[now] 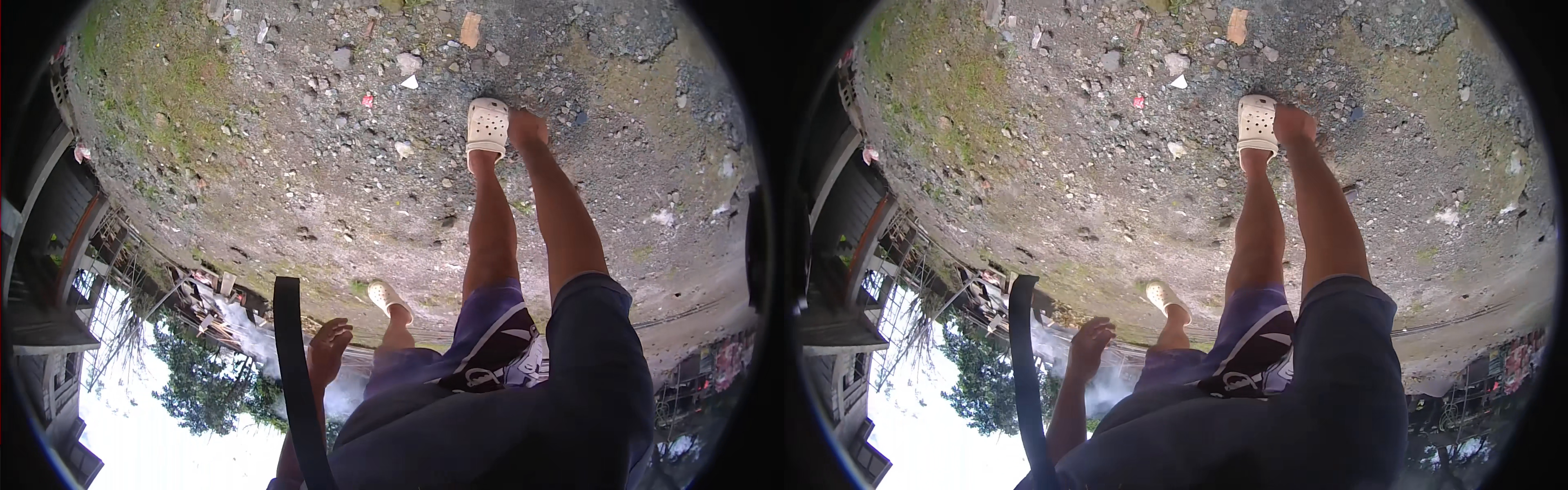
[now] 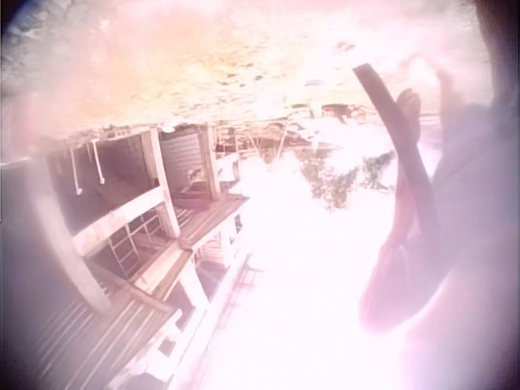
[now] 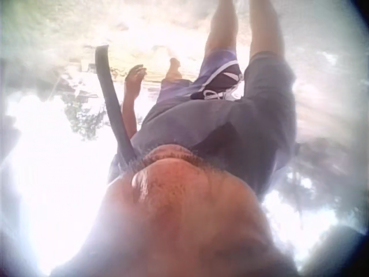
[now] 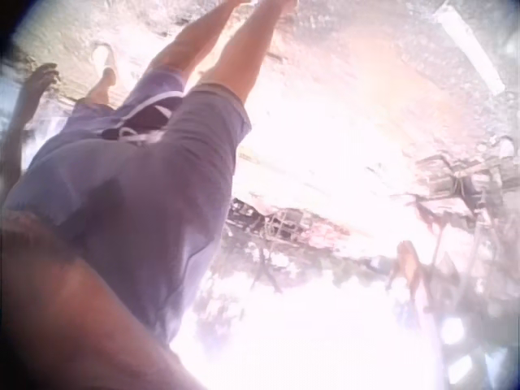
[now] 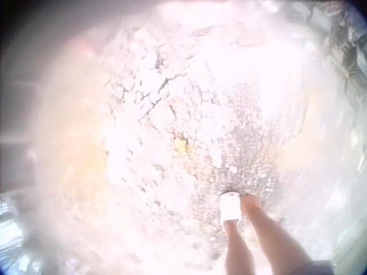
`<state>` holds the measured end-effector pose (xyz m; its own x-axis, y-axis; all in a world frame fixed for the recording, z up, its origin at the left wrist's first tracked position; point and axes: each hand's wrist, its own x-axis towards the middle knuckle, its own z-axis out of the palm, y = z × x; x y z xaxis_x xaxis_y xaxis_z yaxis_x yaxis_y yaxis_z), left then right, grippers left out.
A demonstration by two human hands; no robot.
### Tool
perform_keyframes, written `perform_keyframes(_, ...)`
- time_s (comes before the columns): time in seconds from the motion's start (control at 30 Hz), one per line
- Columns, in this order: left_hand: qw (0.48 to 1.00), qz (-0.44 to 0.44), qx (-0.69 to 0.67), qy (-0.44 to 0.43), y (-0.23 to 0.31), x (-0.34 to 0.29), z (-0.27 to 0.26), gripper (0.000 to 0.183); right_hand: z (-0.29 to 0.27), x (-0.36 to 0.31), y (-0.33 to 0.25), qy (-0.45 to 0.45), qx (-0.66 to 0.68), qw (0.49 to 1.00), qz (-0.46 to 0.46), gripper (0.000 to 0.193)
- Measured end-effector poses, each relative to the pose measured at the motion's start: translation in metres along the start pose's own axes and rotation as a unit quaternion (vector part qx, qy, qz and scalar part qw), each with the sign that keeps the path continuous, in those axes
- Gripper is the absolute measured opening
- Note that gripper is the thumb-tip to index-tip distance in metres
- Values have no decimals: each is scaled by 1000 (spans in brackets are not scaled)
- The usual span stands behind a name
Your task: The person tends to a small fire of burning leaves and wood, then walks across a construction site to pick up concrete pieces and debris by hand and place them into a bucket using a shovel.
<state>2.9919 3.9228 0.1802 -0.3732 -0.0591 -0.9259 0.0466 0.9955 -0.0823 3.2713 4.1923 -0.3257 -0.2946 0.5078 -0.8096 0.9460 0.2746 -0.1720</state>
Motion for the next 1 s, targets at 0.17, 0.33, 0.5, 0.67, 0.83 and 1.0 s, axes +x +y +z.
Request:
perform_keyframes(0.17,946,286,106,112,75,-45,-8,38,-118,-181,-94,-104,12,986,-128,24)
perform_keyframes(0.33,813,440,284,255,130,-79,-59,53,-238,-341,-172,-155,-117,927,-320,19)
perform_keyframes(0.5,841,372,326,220,76,-130,-134,57,-357,-430,-199,-18,-45,952,-302,20)
perform_keyframes(0.67,744,603,151,247,101,-220,-165,51,-439,-495,-223,86,-181,939,-279,15)
perform_keyframes(0.83,628,690,194,302,102,-245,-214,52,-479,-600,-297,133,-195,928,-289,17)
perform_keyframes(1.0,641,690,218,256,45,-222,-285,37,-492,-678,-325,214,-65,939,-260,18)
